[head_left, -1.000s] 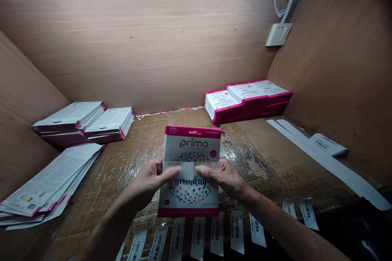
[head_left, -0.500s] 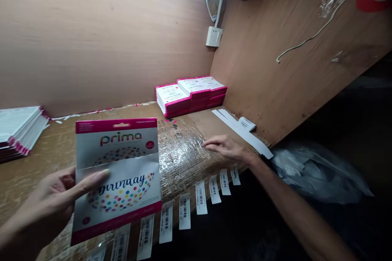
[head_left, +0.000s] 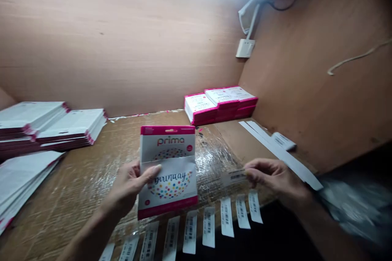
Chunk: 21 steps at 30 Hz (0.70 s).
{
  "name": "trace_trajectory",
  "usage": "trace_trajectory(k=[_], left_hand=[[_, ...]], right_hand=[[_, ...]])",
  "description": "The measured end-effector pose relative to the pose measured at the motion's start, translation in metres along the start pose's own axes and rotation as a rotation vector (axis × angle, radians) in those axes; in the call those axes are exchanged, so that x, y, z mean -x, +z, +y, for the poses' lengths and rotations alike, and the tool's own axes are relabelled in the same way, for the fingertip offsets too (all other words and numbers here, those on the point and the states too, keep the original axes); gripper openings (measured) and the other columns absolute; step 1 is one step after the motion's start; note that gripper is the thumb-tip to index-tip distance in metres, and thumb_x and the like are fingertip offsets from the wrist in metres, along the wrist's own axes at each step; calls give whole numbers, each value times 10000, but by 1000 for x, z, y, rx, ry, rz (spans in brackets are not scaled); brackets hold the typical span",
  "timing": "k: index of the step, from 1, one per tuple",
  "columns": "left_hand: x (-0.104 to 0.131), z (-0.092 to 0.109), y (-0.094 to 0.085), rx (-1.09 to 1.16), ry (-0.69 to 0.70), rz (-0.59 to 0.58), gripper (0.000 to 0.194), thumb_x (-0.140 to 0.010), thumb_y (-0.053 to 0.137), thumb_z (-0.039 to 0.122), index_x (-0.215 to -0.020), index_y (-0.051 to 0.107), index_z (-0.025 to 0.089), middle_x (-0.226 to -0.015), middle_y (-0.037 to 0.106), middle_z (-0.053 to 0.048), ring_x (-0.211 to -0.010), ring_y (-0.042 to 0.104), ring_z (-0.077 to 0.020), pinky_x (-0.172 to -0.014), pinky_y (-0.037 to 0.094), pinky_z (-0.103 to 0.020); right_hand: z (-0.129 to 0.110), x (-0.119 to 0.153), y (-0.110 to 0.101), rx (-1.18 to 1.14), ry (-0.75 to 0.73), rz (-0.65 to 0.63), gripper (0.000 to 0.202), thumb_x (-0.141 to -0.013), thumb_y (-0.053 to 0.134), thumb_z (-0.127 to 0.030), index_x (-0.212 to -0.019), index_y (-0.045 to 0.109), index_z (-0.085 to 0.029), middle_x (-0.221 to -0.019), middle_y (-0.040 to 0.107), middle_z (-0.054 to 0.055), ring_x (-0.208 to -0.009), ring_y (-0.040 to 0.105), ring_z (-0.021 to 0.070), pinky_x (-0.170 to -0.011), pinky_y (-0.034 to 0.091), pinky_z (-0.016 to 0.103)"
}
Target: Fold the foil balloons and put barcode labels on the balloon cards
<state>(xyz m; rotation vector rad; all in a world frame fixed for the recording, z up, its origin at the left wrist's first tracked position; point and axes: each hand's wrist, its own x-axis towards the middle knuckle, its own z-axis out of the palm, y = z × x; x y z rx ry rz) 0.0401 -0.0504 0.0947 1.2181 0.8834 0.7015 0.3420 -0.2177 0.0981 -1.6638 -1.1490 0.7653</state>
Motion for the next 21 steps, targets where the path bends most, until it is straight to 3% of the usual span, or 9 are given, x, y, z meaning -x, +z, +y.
trace_trajectory(k=[4,7,10,14,21], left_hand=[[0,-2,2,55,52,59,364,-645,815,385,-863,702,117,-709,762,-89,-615,698,-234,-577,576,-318],[2,-1,-6,31,103,121,326,-649,807,351,-841,709,106,-664,745,-67,-571,674,-207,-526,546,-273],[4,0,-16,3,132,137,291,-648,798,319,-809,723,89,-639,733,-60,-548,648,-188,-491,511,-240],[3,-3,-27,-18,149,165,305,-681,778,325,-866,731,87,-682,743,-67,-599,665,-206,-541,528,-260],[-3,-15,-36,-38,145,222,363,-699,768,365,-948,713,106,-778,762,-91,-684,708,-264,-587,557,-312]], right_hand=[[-40,-30,105,-348,-51,-89,323,-642,801,-475,-666,672,-180,-574,618,-2,-493,536,112,-473,458,243],[-53,-49,155,-398,-64,-101,337,-648,793,-472,-625,634,-176,-543,585,-22,-469,513,95,-462,449,232],[-54,-63,173,-377,-38,-104,353,-641,788,-489,-639,644,-167,-573,612,-3,-478,522,102,-463,449,240],[-50,-72,182,-312,-32,-105,352,-656,771,-503,-683,684,-163,-654,663,34,-543,560,134,-501,460,264],[-47,-81,197,-103,-114,1,311,-723,716,-491,-657,680,-189,-675,687,44,-615,602,178,-581,473,294]])
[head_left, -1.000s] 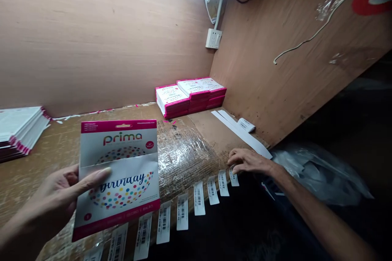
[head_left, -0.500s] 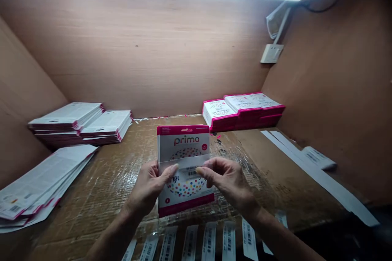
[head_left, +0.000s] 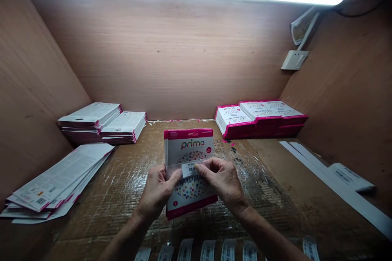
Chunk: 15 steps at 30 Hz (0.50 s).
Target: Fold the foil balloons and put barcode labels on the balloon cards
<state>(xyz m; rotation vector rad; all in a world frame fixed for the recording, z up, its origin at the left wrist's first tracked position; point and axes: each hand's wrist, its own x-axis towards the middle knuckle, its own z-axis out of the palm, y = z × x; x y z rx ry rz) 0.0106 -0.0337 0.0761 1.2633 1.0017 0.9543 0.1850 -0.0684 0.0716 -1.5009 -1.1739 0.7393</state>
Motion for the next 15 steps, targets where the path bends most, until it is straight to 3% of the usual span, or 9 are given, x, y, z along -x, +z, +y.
trace_trajectory(k=[6,8,10,12,15], left_hand=[[-7,1,5,-48,65,78,323,-705,754,406,-807,686,108,-711,750,-73,-622,696,-243,-553,556,-300],[-10,-1,7,-19,70,85,304,-699,761,397,-781,682,115,-684,746,-58,-596,690,-232,-539,550,-293],[-12,-2,8,24,58,70,305,-691,773,394,-785,684,118,-670,746,-52,-599,697,-238,-542,551,-296],[-13,-2,7,81,40,30,331,-680,789,393,-821,690,110,-687,754,-62,-624,710,-251,-567,559,-308],[-13,3,5,183,-30,-58,416,-665,810,383,-934,695,88,-772,774,-102,-688,727,-273,-616,575,-333]], right_hand=[[-1,-4,6,473,-211,128,313,-829,617,-517,-813,681,-211,-806,689,83,-729,639,226,-700,476,342],[2,-8,7,493,-258,245,402,-815,614,-553,-972,647,-185,-1022,657,139,-890,634,278,-778,484,391],[6,-15,6,383,-245,352,631,-699,704,-606,-1121,581,-153,-1233,563,194,-1067,578,328,-874,472,441],[10,-23,4,153,-147,245,760,-600,762,-630,-1145,559,-142,-1250,564,199,-1094,574,334,-895,482,452],[15,-30,2,-212,33,-124,615,-641,736,-620,-1002,608,-138,-1039,687,150,-915,664,286,-797,541,415]])
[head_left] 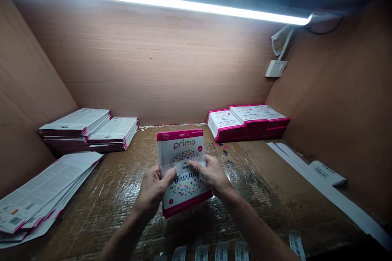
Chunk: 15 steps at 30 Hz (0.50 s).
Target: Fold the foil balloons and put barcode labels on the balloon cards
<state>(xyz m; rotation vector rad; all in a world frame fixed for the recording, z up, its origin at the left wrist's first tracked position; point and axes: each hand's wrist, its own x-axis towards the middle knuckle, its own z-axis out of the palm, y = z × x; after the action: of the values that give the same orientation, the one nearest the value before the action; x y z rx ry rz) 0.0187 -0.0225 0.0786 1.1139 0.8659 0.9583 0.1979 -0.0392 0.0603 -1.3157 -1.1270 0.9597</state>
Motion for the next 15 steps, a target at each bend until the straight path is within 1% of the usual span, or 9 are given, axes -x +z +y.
trace_trajectory(k=[1,3,6,7,9,10,12,13,15], left_hand=[[0,2,0,38,-44,-27,454,-660,816,382,-979,691,84,-810,777,-120,-715,731,-283,-633,581,-346],[-2,3,2,112,-116,-47,535,-643,830,383,-1057,674,84,-876,777,-149,-771,735,-305,-664,591,-373],[-10,-3,8,161,-150,23,578,-602,857,361,-1070,663,81,-890,777,-159,-805,735,-333,-682,600,-402],[-13,-6,10,166,-151,33,577,-600,858,356,-1066,660,78,-899,777,-161,-823,733,-342,-696,601,-412],[-21,-10,12,147,-158,-9,619,-592,857,369,-1090,645,69,-969,764,-185,-900,717,-367,-752,595,-440],[-24,-10,11,129,-153,-27,684,-568,864,390,-1122,629,66,-1030,747,-205,-957,699,-381,-786,587,-450],[-27,-6,5,77,-131,-7,827,-520,878,428,-1200,576,67,-1179,681,-241,-1087,642,-389,-855,568,-444],[-28,-3,-2,48,-122,24,868,-519,877,439,-1233,547,72,-1244,642,-247,-1133,617,-380,-875,563,-429],[-25,2,-22,1,-113,92,850,-580,846,460,-1268,505,93,-1298,609,-234,-1148,615,-346,-872,571,-388]], right_hand=[[1,0,0,-61,25,-36,575,-651,737,-604,-963,615,-136,-993,704,142,-881,675,277,-777,548,404],[2,4,4,-69,12,26,525,-651,762,-560,-927,618,-138,-954,718,129,-856,684,266,-764,551,388],[7,11,10,4,-43,121,453,-705,742,-516,-939,609,-152,-944,723,109,-868,688,254,-767,553,370],[9,10,10,18,-52,118,437,-731,720,-513,-954,604,-155,-953,724,105,-877,689,251,-769,556,368],[11,1,1,46,-58,77,426,-768,682,-512,-984,596,-154,-977,724,105,-892,693,249,-762,565,364],[9,-9,-9,103,-60,67,430,-779,666,-514,-997,590,-152,-983,725,106,-881,698,246,-744,571,359],[-2,-42,-40,302,-81,104,445,-789,654,-506,-1037,573,-144,-999,725,112,-854,703,236,-715,574,347],[-11,-62,-59,479,-101,169,458,-806,635,-500,-1082,552,-145,-1011,723,110,-844,702,223,-713,570,339],[-32,-108,-99,624,-106,245,517,-800,655,-476,-1167,515,-139,-1103,690,141,-925,678,232,-789,543,359]])
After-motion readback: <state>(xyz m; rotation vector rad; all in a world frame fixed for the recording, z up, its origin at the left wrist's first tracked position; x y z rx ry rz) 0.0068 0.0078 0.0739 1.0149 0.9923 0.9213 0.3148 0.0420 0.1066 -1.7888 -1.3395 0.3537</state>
